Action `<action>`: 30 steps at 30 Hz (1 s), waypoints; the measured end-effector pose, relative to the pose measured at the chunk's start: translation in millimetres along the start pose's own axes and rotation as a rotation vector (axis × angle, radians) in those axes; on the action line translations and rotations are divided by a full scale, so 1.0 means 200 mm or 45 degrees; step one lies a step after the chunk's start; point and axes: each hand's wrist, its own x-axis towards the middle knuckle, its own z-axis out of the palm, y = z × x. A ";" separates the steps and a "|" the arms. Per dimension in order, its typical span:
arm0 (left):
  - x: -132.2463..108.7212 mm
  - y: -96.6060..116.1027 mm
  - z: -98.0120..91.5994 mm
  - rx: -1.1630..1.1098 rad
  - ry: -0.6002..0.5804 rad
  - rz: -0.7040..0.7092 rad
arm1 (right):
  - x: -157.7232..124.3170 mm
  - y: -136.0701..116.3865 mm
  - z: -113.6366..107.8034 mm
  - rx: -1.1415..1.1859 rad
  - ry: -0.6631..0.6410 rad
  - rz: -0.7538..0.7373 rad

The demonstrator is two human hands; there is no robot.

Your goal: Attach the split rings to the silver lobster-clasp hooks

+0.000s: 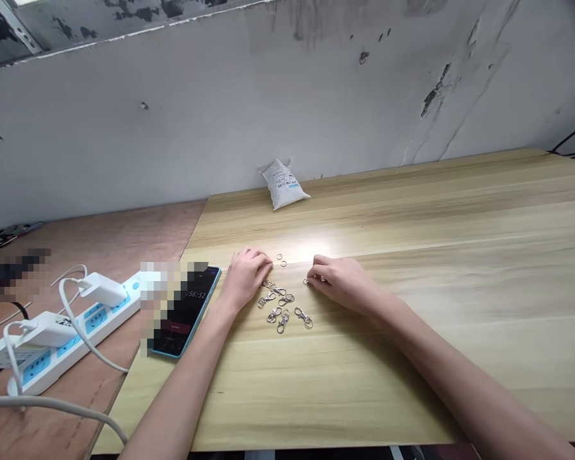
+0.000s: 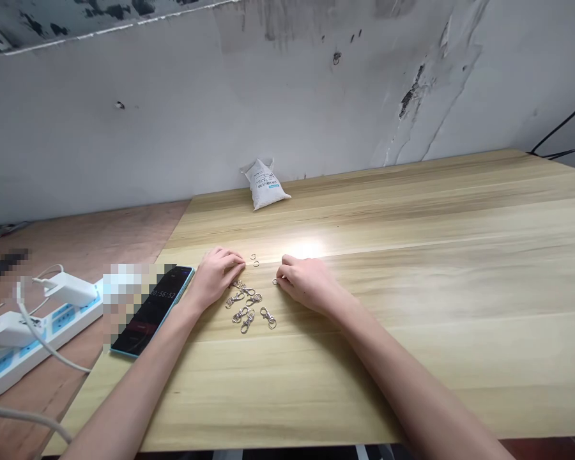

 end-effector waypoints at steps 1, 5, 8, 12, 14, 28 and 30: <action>0.00 0.00 0.00 -0.012 -0.001 -0.005 | 0.00 0.00 0.00 -0.011 0.012 -0.001; -0.01 0.01 -0.01 -0.098 0.011 -0.050 | 0.00 0.00 0.01 0.007 0.050 0.008; -0.01 0.02 -0.02 -0.154 0.004 -0.086 | -0.01 0.01 -0.01 0.025 0.042 0.020; -0.01 0.03 -0.02 -0.232 0.016 -0.110 | -0.01 0.00 -0.02 -0.054 0.004 0.019; -0.01 0.03 -0.01 -0.318 0.032 -0.122 | -0.01 -0.02 0.00 -0.098 0.013 0.015; -0.02 0.03 -0.06 -0.362 -0.107 -0.106 | 0.00 -0.03 0.05 -0.046 0.075 -0.017; -0.03 0.03 -0.07 -0.370 -0.172 -0.057 | 0.00 -0.03 0.05 -0.024 0.057 -0.002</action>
